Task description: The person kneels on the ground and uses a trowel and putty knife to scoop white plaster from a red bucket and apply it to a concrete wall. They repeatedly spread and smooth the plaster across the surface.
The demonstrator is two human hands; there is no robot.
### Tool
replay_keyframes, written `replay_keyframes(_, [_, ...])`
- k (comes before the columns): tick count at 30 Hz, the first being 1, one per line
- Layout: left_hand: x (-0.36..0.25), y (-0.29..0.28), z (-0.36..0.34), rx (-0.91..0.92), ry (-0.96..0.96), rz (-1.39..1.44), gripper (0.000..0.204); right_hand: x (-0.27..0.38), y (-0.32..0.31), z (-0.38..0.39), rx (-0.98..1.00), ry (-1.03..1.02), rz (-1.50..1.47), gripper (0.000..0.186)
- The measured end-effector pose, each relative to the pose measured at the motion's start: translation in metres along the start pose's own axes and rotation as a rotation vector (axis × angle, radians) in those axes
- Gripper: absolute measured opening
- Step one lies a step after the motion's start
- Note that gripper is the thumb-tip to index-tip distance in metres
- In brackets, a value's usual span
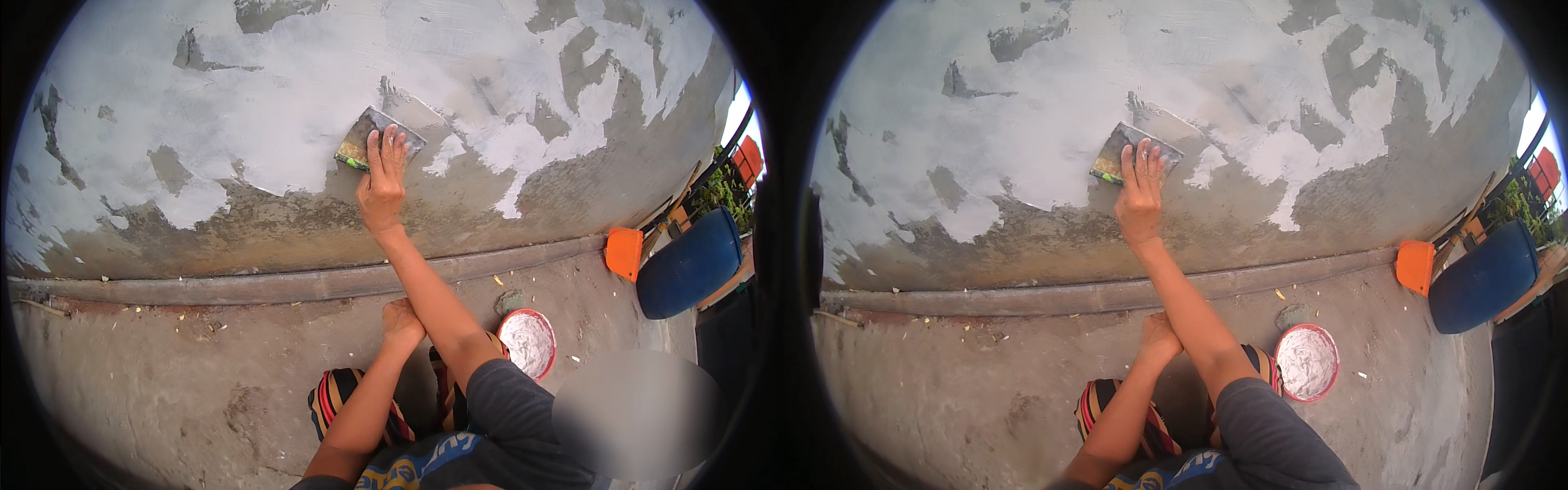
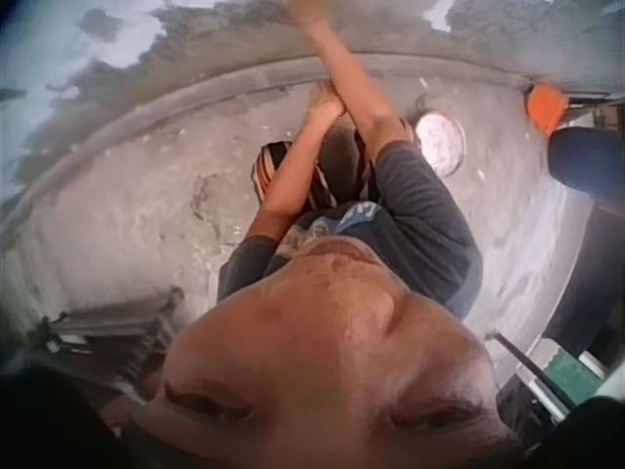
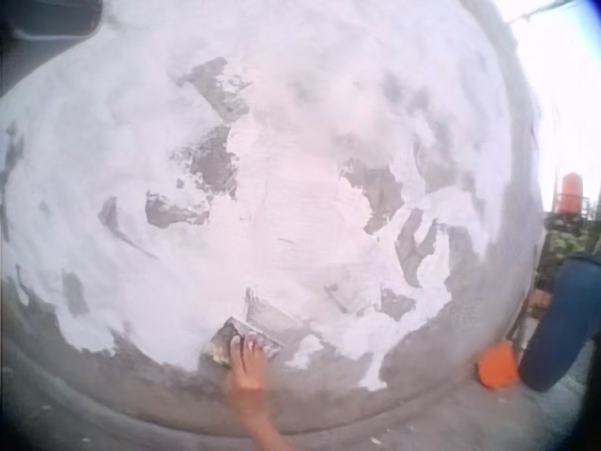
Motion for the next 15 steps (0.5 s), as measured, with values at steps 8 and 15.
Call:
replay_keyframes(8, [-0.040, 0.011, -0.002, 0.202, 0.106, -0.042, 0.021, 0.002, -0.071, -0.023, 0.122, 0.095, -0.193, 0.066])
replay_keyframes(15, [-0.025, 0.004, -0.005, 0.035, -0.002, 0.032, 0.019, 0.001, -0.057, -0.053, -0.079, 0.147, -0.059, 0.064])
Point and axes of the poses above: each hand's wrist, its own z-axis away from the middle knuckle, its own y-axis out of the palm, x = y × z, the point moved 6 cm from there along -z, towards the middle knuckle, and after that the axes turned 5 degrees about -z, right-handed, at the moved point
